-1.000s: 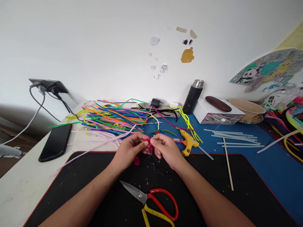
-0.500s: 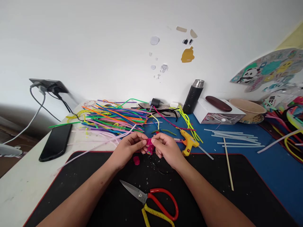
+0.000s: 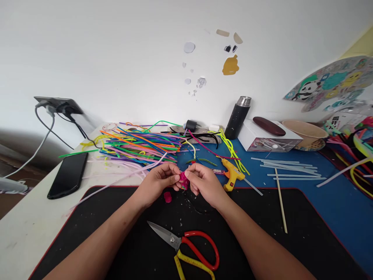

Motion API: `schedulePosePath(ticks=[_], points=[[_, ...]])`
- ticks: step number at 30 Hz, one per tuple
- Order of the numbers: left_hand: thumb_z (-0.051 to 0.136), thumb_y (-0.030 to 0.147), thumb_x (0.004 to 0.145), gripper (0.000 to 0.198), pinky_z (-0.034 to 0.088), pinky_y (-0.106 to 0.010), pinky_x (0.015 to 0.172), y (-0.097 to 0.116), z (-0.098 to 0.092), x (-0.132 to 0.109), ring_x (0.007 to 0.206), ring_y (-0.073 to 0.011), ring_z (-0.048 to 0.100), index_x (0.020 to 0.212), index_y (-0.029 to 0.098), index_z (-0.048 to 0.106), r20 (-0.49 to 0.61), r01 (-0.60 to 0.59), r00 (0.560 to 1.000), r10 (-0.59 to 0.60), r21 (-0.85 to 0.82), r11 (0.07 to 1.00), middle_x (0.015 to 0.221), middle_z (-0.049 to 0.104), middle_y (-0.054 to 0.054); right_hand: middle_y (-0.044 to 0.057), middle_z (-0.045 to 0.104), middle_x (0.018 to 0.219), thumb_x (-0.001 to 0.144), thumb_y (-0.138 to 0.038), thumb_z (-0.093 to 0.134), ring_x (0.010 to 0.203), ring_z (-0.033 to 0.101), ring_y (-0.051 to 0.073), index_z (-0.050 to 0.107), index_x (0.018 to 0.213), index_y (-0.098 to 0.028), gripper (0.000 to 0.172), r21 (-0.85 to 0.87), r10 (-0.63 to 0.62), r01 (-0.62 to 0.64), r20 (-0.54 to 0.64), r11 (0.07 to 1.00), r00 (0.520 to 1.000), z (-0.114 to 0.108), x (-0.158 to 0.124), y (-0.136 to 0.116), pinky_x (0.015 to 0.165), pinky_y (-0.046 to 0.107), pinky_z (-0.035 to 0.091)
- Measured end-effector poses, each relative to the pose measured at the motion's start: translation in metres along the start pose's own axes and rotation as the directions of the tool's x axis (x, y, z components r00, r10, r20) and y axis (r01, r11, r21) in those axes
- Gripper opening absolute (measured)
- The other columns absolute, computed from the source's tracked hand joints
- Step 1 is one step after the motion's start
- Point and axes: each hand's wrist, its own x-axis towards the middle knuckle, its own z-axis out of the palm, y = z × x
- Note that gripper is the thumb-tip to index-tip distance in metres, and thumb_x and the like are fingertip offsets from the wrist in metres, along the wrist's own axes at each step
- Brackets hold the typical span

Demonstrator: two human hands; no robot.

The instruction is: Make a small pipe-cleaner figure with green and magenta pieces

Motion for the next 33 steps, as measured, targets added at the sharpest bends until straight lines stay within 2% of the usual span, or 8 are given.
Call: schedulePosePath(ticks=[4, 11, 16, 22, 29, 33], points=[[0.094, 0.046, 0.074, 0.04, 0.059, -0.026, 0.063, -0.0004, 0.0017, 0.0009, 0.063, -0.0143, 0.07, 0.087, 0.017, 0.07, -0.009, 0.005, 1.0, -0.006, -0.029, 1.0, 0.076, 0.074, -0.001, -0.01, 0.051, 0.051, 0.092, -0.049, 0.07, 0.041, 0.044, 0.01, 0.061, 0.088, -0.021, 0.029, -0.001, -0.006, 0.006, 0.001, 1.0, 1.0, 0.0, 0.0002, 0.0, 0.045, 0.024, 0.034], [0.093, 0.046, 0.076, 0.041, 0.061, -0.027, 0.066, -0.001, 0.0047, 0.0009, 0.071, -0.0169, 0.072, 0.097, 0.018, 0.072, -0.053, 0.009, 0.999, -0.012, -0.053, 0.999, 0.078, 0.076, -0.003, -0.01, 0.05, 0.05, 0.091, -0.047, 0.07, 0.04, 0.044, 0.01, 0.062, 0.089, -0.022, 0.027, 0.005, -0.005, 0.005, -0.047, 1.0, 0.999, 0.0018, 0.0009, -0.0002, 0.043, 0.024, 0.034], [0.089, 0.051, 0.078, 0.041, 0.061, -0.028, 0.064, 0.0003, 0.0056, 0.0003, 0.068, -0.0164, 0.071, 0.092, 0.018, 0.069, -0.062, 0.004, 0.998, -0.001, 0.042, 0.999, 0.076, 0.074, -0.002, -0.01, 0.05, 0.05, 0.091, -0.048, 0.07, 0.04, 0.043, 0.011, 0.063, 0.089, -0.021, 0.028, -0.003, -0.008, 0.008, -0.042, 1.0, 0.999, 0.0024, 0.0008, 0.0001, 0.043, 0.024, 0.035], [0.085, 0.057, 0.08, 0.043, 0.052, -0.023, 0.048, 0.0016, 0.0074, -0.0005, 0.057, -0.0138, 0.063, 0.087, 0.019, 0.067, -0.074, -0.002, 0.997, 0.014, 0.152, 0.988, 0.07, 0.069, 0.001, -0.01, 0.05, 0.051, 0.091, -0.048, 0.07, 0.04, 0.044, 0.01, 0.064, 0.09, -0.022, 0.027, -0.041, -0.007, 0.007, -0.002, 0.999, 1.0, 0.0036, 0.0003, 0.0008, 0.043, 0.023, 0.032], [0.085, 0.05, 0.082, 0.036, 0.054, -0.024, 0.055, 0.0006, 0.0078, -0.0011, 0.061, -0.0138, 0.064, 0.083, 0.019, 0.068, -0.089, -0.039, 0.995, 0.05, 0.115, 0.993, 0.069, 0.071, 0.0, -0.01, 0.05, 0.051, 0.091, -0.047, 0.07, 0.039, 0.043, 0.01, 0.064, 0.091, -0.022, 0.027, -0.04, 0.0, 0.0, 0.0, 0.999, 1.0, 0.0048, -0.0004, 0.0014, 0.042, 0.023, 0.032], [0.087, 0.048, 0.081, 0.034, 0.055, -0.024, 0.059, -0.0034, 0.0082, -0.0006, 0.063, -0.0143, 0.066, 0.082, 0.018, 0.07, -0.097, -0.022, 0.995, 0.027, 0.054, 0.998, 0.07, 0.072, -0.001, -0.01, 0.05, 0.051, 0.091, -0.047, 0.069, 0.039, 0.044, 0.01, 0.063, 0.09, -0.021, 0.026, -0.042, 0.009, -0.009, -0.004, 0.999, 1.0, 0.0043, 0.0, 0.001, 0.042, 0.023, 0.033]])
